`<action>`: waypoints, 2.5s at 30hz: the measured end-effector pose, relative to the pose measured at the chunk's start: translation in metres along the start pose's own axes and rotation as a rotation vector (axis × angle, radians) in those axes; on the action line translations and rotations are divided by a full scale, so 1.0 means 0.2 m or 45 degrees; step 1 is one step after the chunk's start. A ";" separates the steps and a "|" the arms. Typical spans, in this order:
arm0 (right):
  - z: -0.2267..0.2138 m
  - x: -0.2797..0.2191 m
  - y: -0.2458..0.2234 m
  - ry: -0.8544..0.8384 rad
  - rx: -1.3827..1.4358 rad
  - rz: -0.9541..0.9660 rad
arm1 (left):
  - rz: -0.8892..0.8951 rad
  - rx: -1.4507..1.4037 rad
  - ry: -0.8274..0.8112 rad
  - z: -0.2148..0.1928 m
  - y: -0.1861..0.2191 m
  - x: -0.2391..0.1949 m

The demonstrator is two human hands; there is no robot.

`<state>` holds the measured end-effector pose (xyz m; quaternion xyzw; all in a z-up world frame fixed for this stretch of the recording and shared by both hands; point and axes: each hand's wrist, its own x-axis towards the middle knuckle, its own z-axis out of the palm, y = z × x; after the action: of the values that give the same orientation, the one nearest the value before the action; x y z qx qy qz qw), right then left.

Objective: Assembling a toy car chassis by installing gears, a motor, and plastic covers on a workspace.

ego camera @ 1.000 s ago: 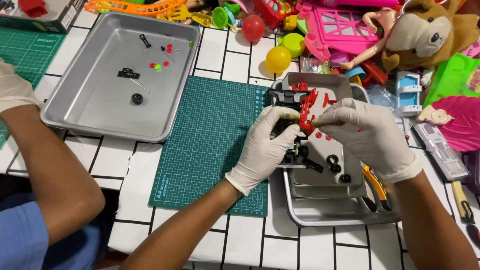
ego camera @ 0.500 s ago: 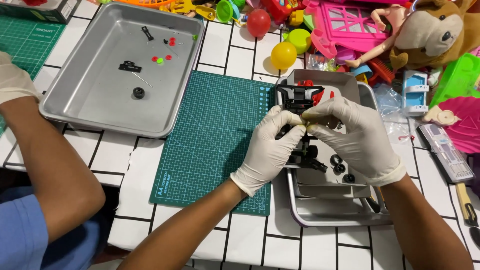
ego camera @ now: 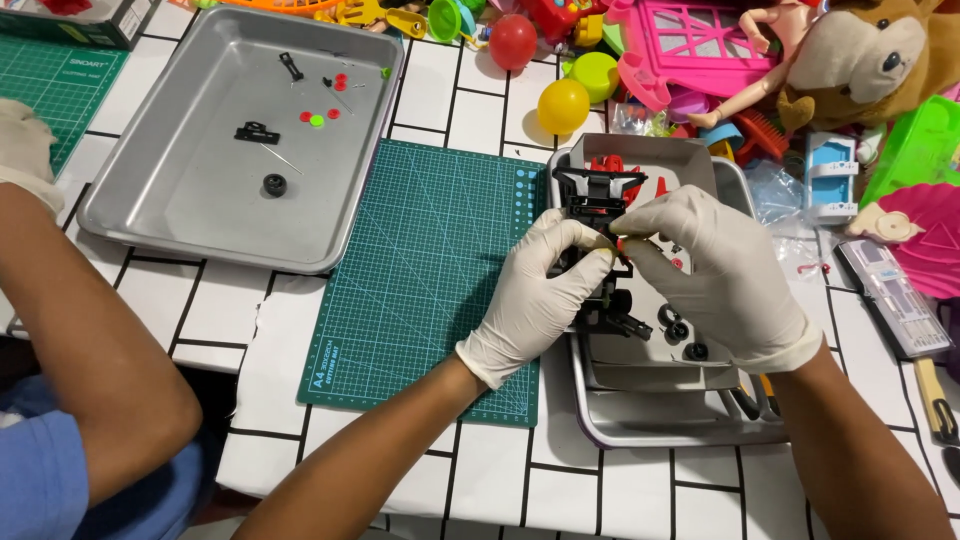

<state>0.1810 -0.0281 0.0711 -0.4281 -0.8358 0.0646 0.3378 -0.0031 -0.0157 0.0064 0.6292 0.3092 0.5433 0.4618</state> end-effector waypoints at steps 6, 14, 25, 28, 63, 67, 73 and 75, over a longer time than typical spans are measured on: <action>0.04 -0.01 0.04 -0.121 -0.353 -0.328 | -0.090 -0.031 0.018 0.00 -0.01 0.01; 0.01 -0.01 -0.01 -0.032 -0.178 -0.252 | -0.051 -0.015 0.026 -0.01 0.03 0.01; 0.08 -0.04 0.05 0.147 -0.536 -0.228 | -0.291 -0.225 -0.023 0.03 -0.02 -0.02; 0.11 -0.05 0.06 0.128 -0.599 -0.253 | -0.311 -0.194 -0.032 0.04 -0.03 -0.03; 0.05 -0.02 0.04 -0.108 -0.561 -0.397 | -0.463 -0.167 0.234 0.02 -0.02 0.02; 0.06 -0.03 0.06 -0.128 -0.575 -0.381 | -0.460 -0.113 0.253 0.02 -0.02 0.02; 0.06 -0.03 0.05 -0.144 -0.558 -0.386 | -0.484 -0.125 0.273 0.03 -0.02 0.03; 0.06 -0.03 0.05 -0.145 -0.540 -0.384 | -0.489 -0.133 0.277 0.02 -0.02 0.03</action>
<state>0.1826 -0.0246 0.0561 -0.3557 -0.9026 -0.1389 0.1989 0.0032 -0.0108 0.0050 0.4717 0.4426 0.5255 0.5527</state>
